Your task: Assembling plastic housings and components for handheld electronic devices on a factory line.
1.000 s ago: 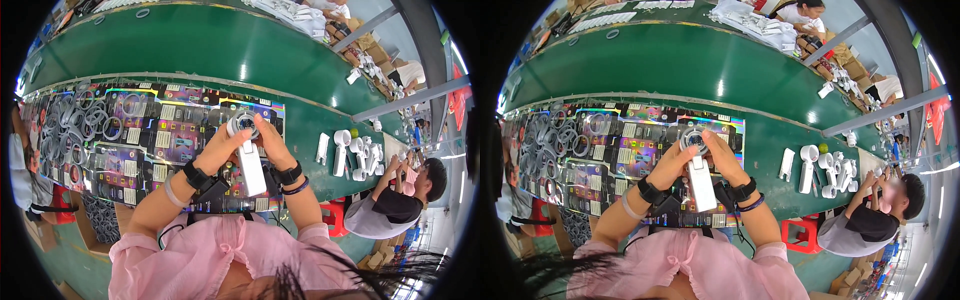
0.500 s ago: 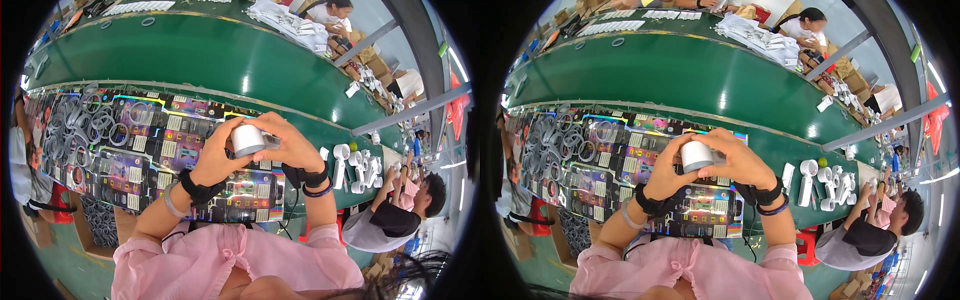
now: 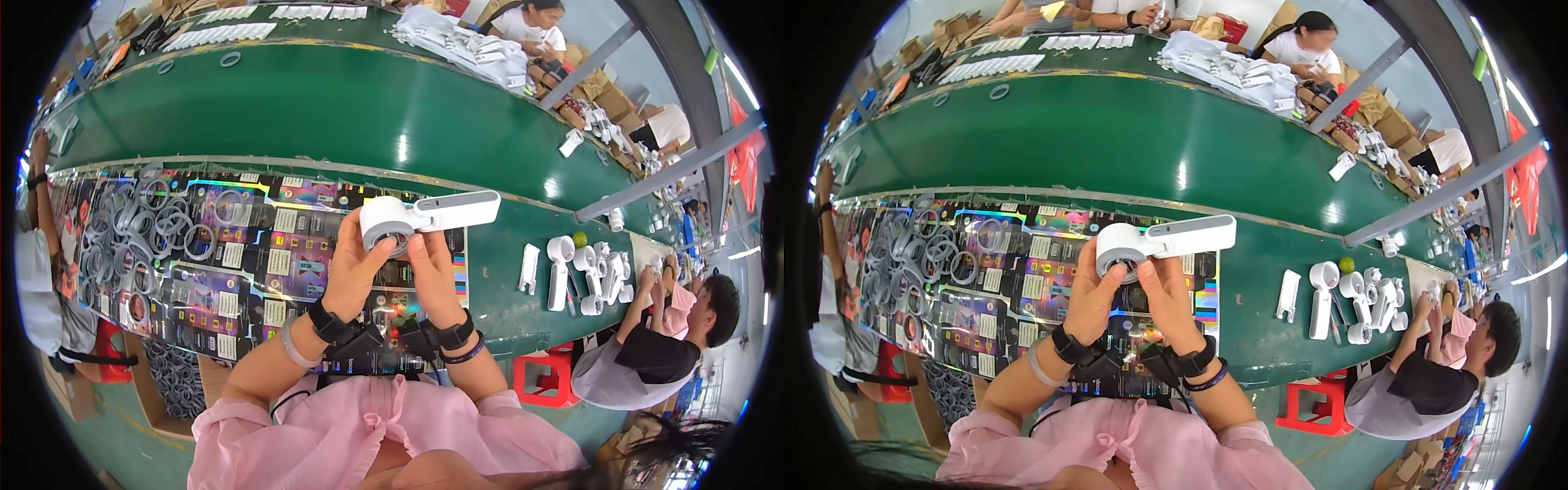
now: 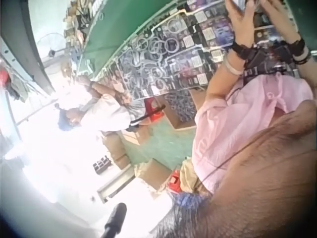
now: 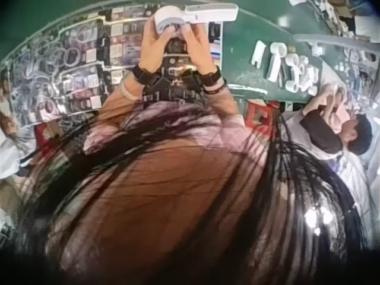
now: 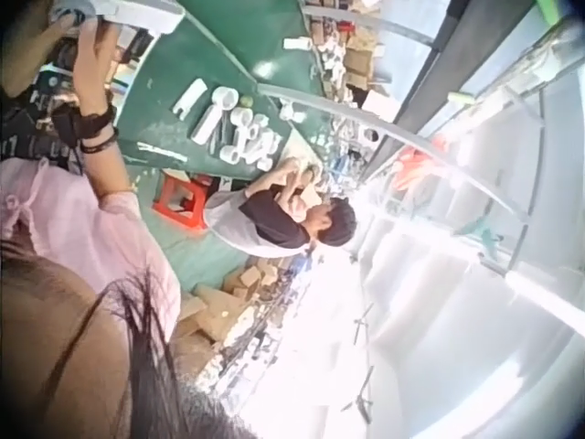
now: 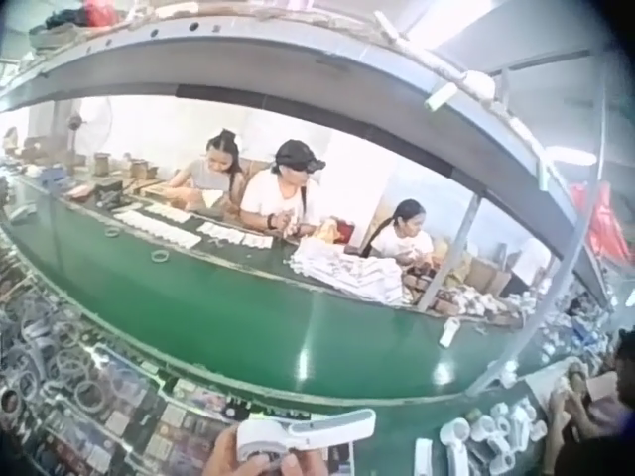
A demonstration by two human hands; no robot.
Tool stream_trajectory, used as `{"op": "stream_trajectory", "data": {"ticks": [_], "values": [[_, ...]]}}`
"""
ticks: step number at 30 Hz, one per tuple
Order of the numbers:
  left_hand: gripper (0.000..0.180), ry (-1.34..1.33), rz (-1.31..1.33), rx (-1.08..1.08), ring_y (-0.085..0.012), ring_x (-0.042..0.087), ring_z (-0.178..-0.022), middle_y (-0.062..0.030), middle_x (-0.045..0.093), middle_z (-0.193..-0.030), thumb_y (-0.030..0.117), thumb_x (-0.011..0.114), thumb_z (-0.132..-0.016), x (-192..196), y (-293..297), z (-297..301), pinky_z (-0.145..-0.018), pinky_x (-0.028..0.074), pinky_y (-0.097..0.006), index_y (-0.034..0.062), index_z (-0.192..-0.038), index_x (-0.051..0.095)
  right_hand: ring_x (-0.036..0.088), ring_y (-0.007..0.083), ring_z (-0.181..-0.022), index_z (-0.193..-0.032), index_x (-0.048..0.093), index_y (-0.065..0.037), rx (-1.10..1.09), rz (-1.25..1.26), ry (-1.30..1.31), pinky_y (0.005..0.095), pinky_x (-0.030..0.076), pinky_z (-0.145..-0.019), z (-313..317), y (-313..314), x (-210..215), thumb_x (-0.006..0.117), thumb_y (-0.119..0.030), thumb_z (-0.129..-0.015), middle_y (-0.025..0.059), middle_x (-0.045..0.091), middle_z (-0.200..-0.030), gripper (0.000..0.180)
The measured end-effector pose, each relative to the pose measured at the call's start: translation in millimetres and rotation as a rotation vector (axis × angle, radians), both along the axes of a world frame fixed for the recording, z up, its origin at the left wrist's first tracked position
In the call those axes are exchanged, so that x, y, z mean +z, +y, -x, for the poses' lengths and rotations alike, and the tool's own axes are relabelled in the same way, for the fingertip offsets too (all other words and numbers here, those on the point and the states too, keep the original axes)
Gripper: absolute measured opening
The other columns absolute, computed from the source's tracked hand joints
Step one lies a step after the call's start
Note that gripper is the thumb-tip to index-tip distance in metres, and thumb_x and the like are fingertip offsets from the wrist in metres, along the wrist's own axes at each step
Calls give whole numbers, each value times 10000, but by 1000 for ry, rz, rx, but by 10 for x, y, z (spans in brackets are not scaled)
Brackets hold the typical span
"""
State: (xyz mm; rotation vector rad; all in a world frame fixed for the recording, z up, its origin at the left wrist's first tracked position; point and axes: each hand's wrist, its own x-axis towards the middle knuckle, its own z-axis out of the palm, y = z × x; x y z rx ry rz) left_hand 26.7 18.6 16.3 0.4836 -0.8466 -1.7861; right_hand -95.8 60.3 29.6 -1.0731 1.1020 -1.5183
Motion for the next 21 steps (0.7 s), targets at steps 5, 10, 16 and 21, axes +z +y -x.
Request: {"op": "stream_trajectory", "data": {"ticks": [5, 10, 16, 21], "values": [[716, -198, 245, 71, -215, 446, -1241, -112, 459, -1336, 164, 707, -852, 32, -106, -98, -1035, 379, -358, 31, -1421, 293, 444, 250, -1265, -1408, 305, 6, 127, 132, 110, 370, 353, -1051, 169, -136, 129, 602, -210, -942, 136, 458, -1334, 594], [736, -263, 520, 149, -256, 450, -1204, -150, 436, -1324, 273, 687, -856, 26, -168, -232, -1025, 357, -373, 32, -1432, 298, 502, 247, -1194, -1300, 479, 11, 147, 153, 467, 366, 382, -1024, 226, -207, 149, 760, -216, -807, 130, 511, -1286, 610], [666, -440, 586, 301, -277, 443, -1139, -165, 443, -1270, 406, 569, -915, 45, -119, -273, -1005, 338, -363, -9, -1379, 334, 413, 289, -1260, -1362, 406, 33, 167, 249, 273, 385, 307, -1064, -80, -203, 89, 585, -317, -926, 169, 448, -1336, 587], [651, -479, 712, 322, -293, 442, -1135, -166, 451, -1272, 435, 512, -935, 98, -148, -203, -1009, 328, -397, -26, -1366, 351, 353, 354, -1292, -1384, 355, 57, 107, 319, 507, 415, 259, -1075, -86, -158, 102, 423, -374, -989, 217, 366, -1383, 588]]}}
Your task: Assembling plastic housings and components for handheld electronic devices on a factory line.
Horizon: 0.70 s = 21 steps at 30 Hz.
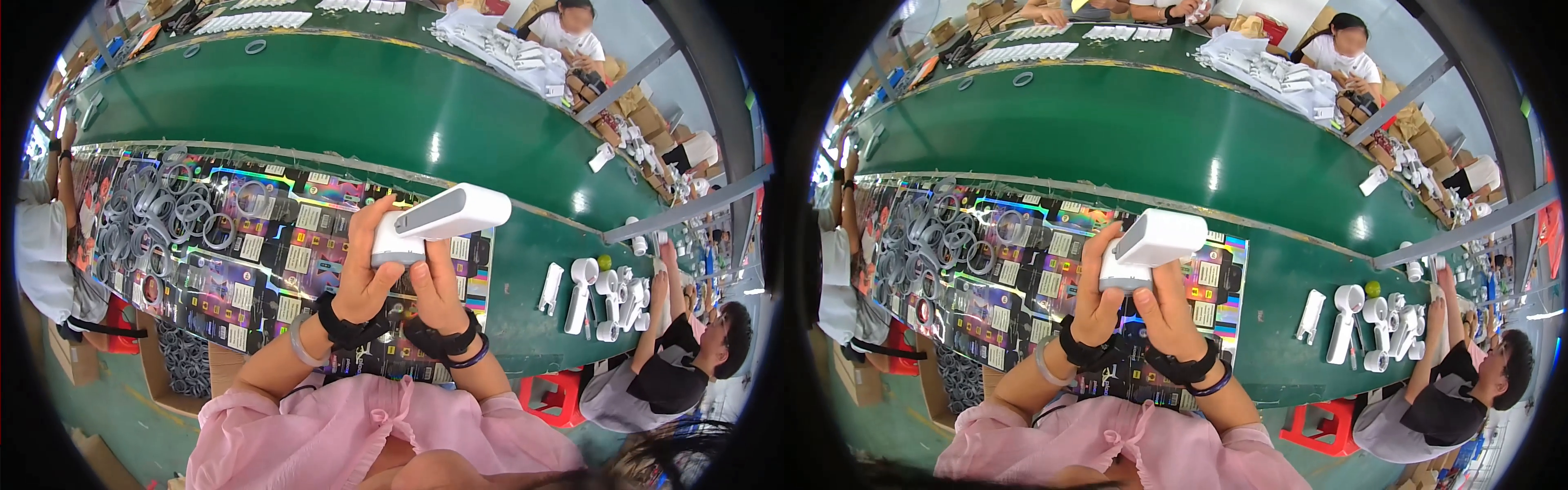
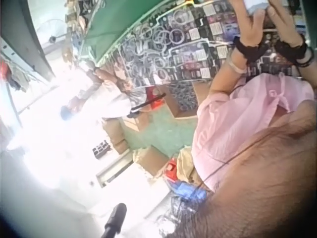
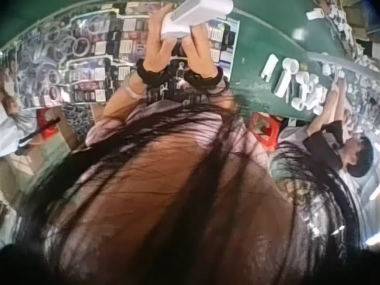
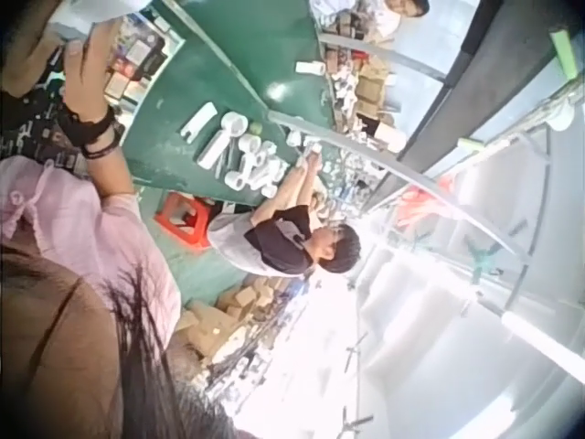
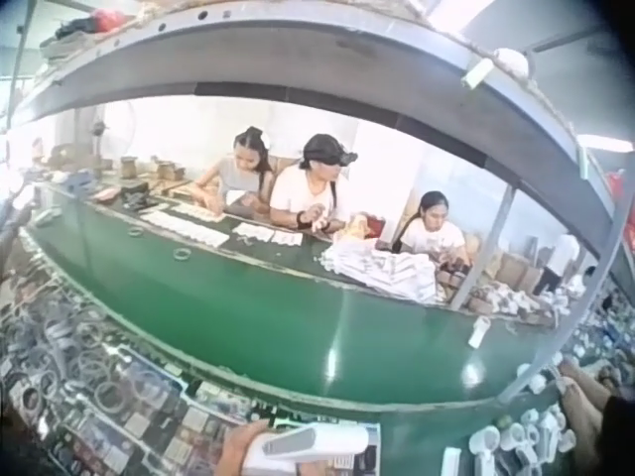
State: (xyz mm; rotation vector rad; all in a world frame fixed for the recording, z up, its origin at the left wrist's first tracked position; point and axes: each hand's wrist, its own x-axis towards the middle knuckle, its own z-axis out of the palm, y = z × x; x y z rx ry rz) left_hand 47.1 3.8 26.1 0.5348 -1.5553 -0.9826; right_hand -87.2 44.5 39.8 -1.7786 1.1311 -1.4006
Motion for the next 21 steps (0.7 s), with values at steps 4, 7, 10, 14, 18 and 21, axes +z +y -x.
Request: {"op": "stream_trajectory", "data": {"ticks": [4, 7, 10, 14, 18, 21], "values": [[606, -4, -35, 70, -282, 448, -1133, -161, 463, -1264, 419, 511, -935, -29, 49, 87, -994, 338, -385, -30, -1329, 406, 378, 352, -1249, -1364, 382, 48, -148, -17, -164, 424, 269, -1057, -177, 42, -57, 367, -429, -995, 215, 395, -1355, 603], [585, 87, -160, 28, -264, 458, -1120, -153, 474, -1248, 413, 510, -934, 25, 120, 114, -978, 351, -371, -28, -1310, 426, 399, 333, -1210, -1357, 392, 37, -162, -11, -240, 419, 284, -1042, -222, 47, -88, 357, -458, -992, 201, 417, -1316, 616], [576, 195, -250, -3, -239, 480, -1077, -150, 487, -1204, 418, 506, -935, 48, 214, 181, -943, 375, -357, -30, -1290, 436, 425, 319, -1178, -1331, 412, 31, -154, -24, -318, 414, 312, -1019, -252, 110, -41, 378, -449, -987, 191, 427, -1301, 591], [547, 142, -210, -24, -233, 503, -981, -149, 494, -1124, 403, 532, -917, 254, 230, 290, -877, 405, -347, -34, -1239, 465, 478, 288, -1083, -1270, 454, 37, -314, 134, -335, 399, 374, -941, -210, 115, 75, 401, -438, -975, 188, 464, -1230, 561], [475, 85, -105, 17, -235, 507, -909, -145, 494, -1035, 341, 561, -886, 403, 229, 503, -820, 417, -351, -36, -1167, 494, 498, 284, -1017, -1210, 487, 49, -420, 293, -237, 385, 388, -902, -37, 85, 244, 385, -391, -964, 180, 501, -1144, 515], [418, 58, -115, 39, -212, 498, -913, -132, 512, -1015, 327, 557, -907, 405, 234, 685, -810, 420, -341, -22, -1132, 500, 511, 249, -1010, -1164, 512, 48, -518, 276, -232, 361, 398, -877, 118, 96, 214, 346, -434, -965, 152, 529, -1112, 547]]}}
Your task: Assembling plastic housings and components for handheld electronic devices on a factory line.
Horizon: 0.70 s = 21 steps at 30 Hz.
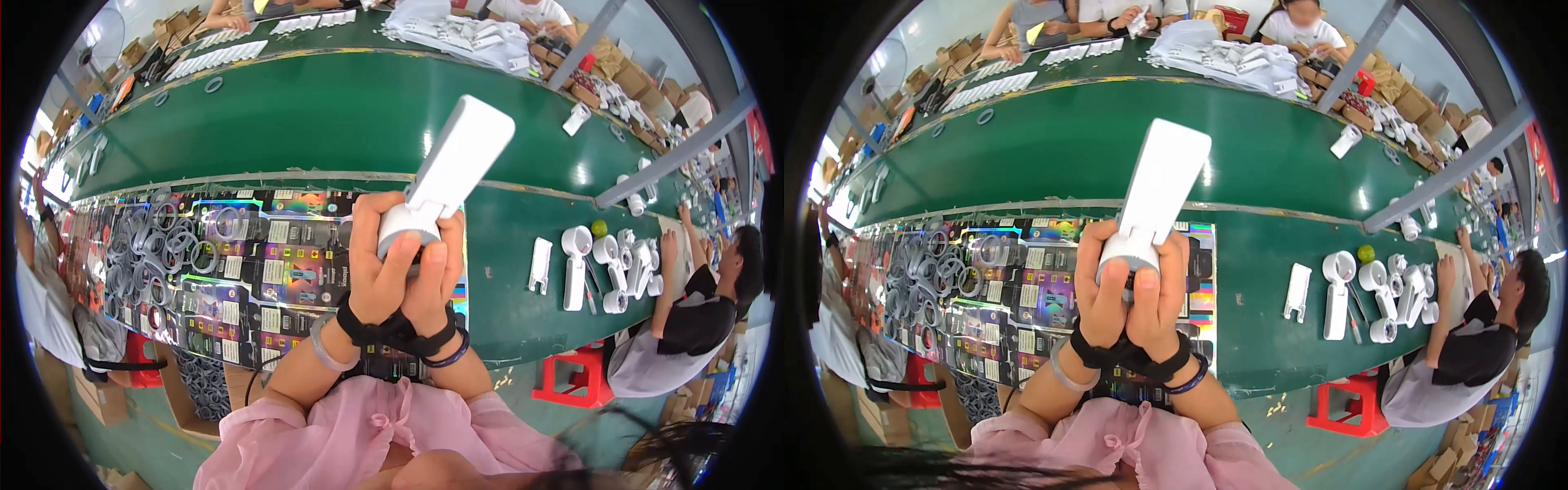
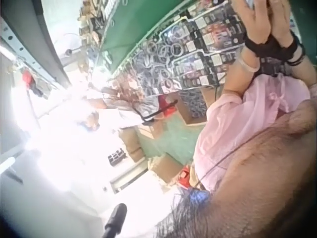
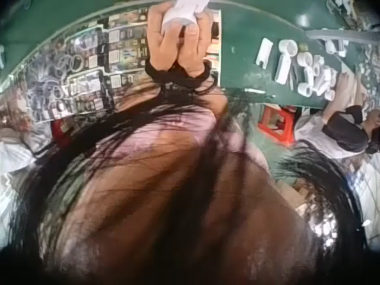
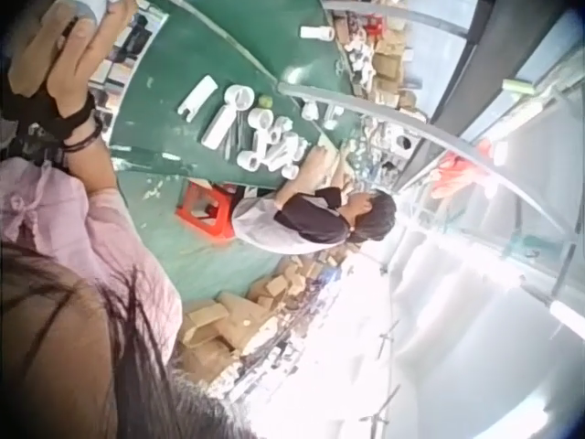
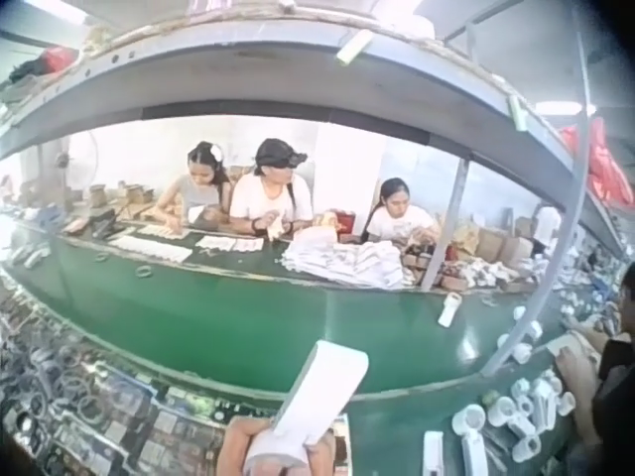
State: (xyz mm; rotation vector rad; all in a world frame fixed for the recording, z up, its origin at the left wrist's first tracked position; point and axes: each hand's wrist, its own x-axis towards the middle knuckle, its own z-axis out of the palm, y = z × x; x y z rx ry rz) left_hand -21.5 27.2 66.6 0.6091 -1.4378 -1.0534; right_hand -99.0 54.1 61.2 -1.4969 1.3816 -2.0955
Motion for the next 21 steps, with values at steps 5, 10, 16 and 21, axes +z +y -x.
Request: {"op": "stream_trajectory", "data": {"ticks": [5, 10, 16, 21], "values": [[360, 96, -141, -116, -138, 483, -938, -89, 538, -1044, 301, 501, -969, -231, -63, 209, -818, 418, -292, -8, -1154, 499, 501, 293, -1001, -1153, 523, 27, 56, -18, -48, 371, 392, -904, 204, -58, -184, 443, -259, -971, 183, 512, -1113, 348], [375, 63, -99, -9, -165, 484, -991, -100, 522, -1103, 276, 468, -986, -459, -168, 316, -890, 400, -304, -19, -1217, 483, 505, 300, -1053, -1191, 526, 10, 236, -114, 38, 368, 394, -933, 480, -108, -186, 455, -261, -987, 162, 520, -1146, 346], [560, -205, 29, 190, -235, 505, -1074, -146, 526, -1136, 466, 440, -971, -584, -45, 227, -945, 391, -354, -39, -1208, 493, 545, 256, -990, -1203, 506, 6, 409, -359, -100, 382, 439, -885, 486, 12, -264, 559, -281, -938, 158, 554, -1046, 395], [507, -113, -185, -5, -212, 482, -1107, -107, 497, -1209, 410, 362, -1004, -517, -131, 4, -956, 363, -345, -8, -1276, 452, 573, 290, -964, -1177, 520, 6, 287, -238, 6, 375, 443, -860, 314, -79, -331, 579, -296, -924, 158, 569, -1021, 399]]}}
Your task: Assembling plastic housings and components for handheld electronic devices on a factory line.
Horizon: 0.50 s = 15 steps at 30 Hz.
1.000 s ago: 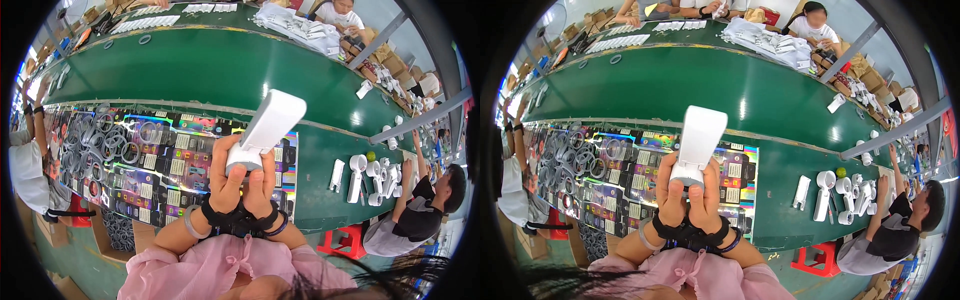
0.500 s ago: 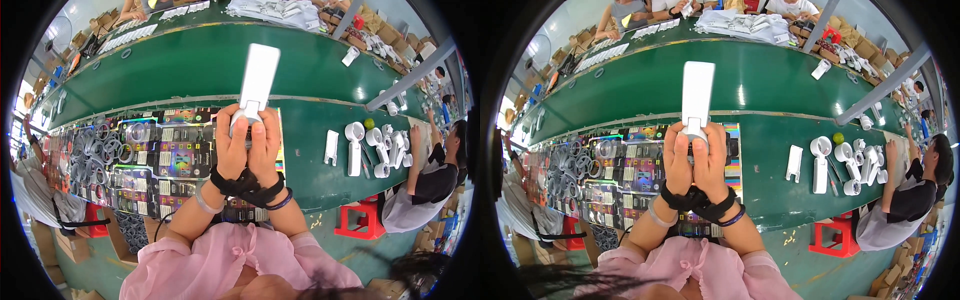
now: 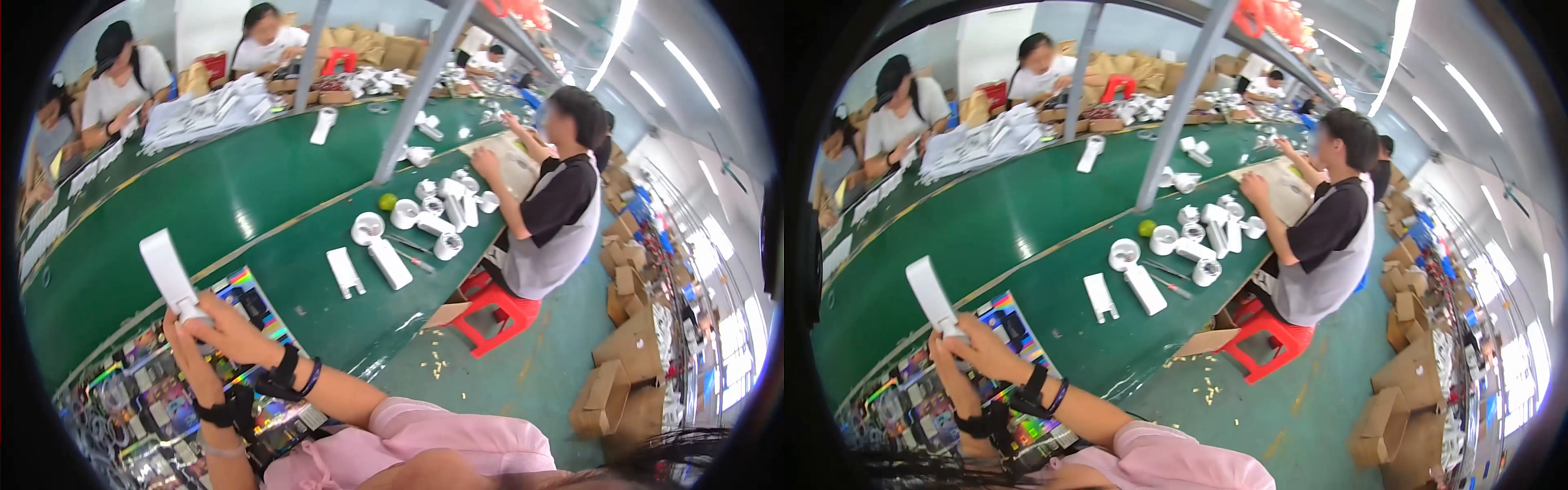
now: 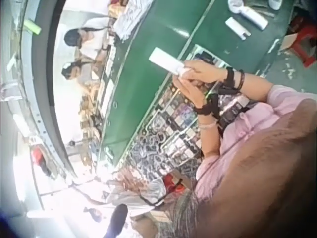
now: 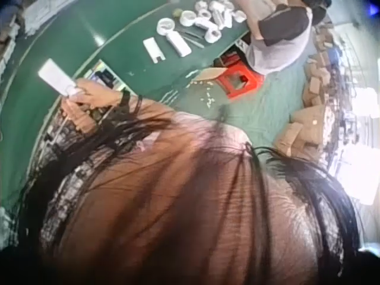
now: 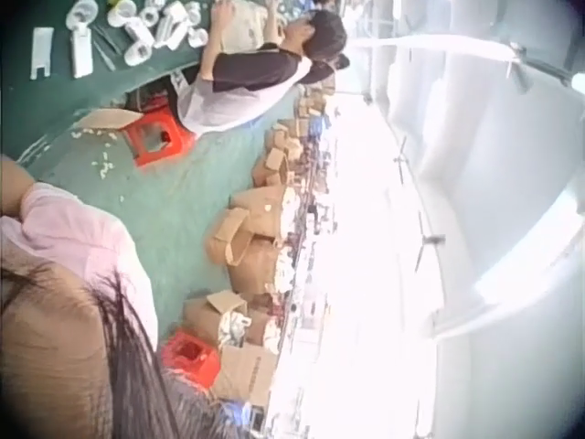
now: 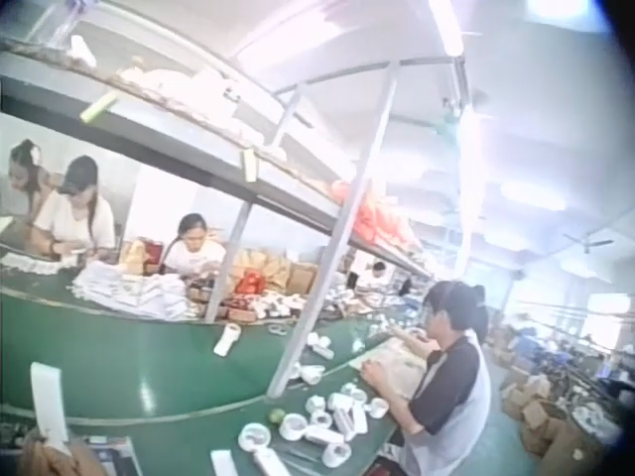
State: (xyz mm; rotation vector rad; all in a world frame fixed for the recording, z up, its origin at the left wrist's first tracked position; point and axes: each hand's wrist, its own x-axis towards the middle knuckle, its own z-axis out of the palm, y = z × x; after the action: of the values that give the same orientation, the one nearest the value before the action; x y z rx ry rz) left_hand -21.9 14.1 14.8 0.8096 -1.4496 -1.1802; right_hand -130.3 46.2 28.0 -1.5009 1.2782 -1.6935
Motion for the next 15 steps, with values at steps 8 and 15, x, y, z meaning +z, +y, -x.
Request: {"op": "stream_trajectory", "data": {"ticks": [8, 15], "values": [[527, 188, -190, -27, -199, 529, -1029, -123, 540, -1147, 387, 500, -966, -42, -174, 144, -901, 413, -329, -12, -1303, 425, 561, 391, -1053, -1296, 427, 33, -70, 17, 220, 431, 458, -871, 57, -28, -72, 633, -235, -863, 242, 549, -1156, 549], [413, 160, -136, -42, -154, 537, -944, -81, 564, -1057, 253, 562, -944, 71, -145, 145, -855, 416, -301, -12, -1243, 455, 603, 413, -932, -1219, 433, 43, -106, -230, 287, 442, 485, -796, 38, 0, 37, 674, -338, -823, 256, 596, -1035, 600]]}}
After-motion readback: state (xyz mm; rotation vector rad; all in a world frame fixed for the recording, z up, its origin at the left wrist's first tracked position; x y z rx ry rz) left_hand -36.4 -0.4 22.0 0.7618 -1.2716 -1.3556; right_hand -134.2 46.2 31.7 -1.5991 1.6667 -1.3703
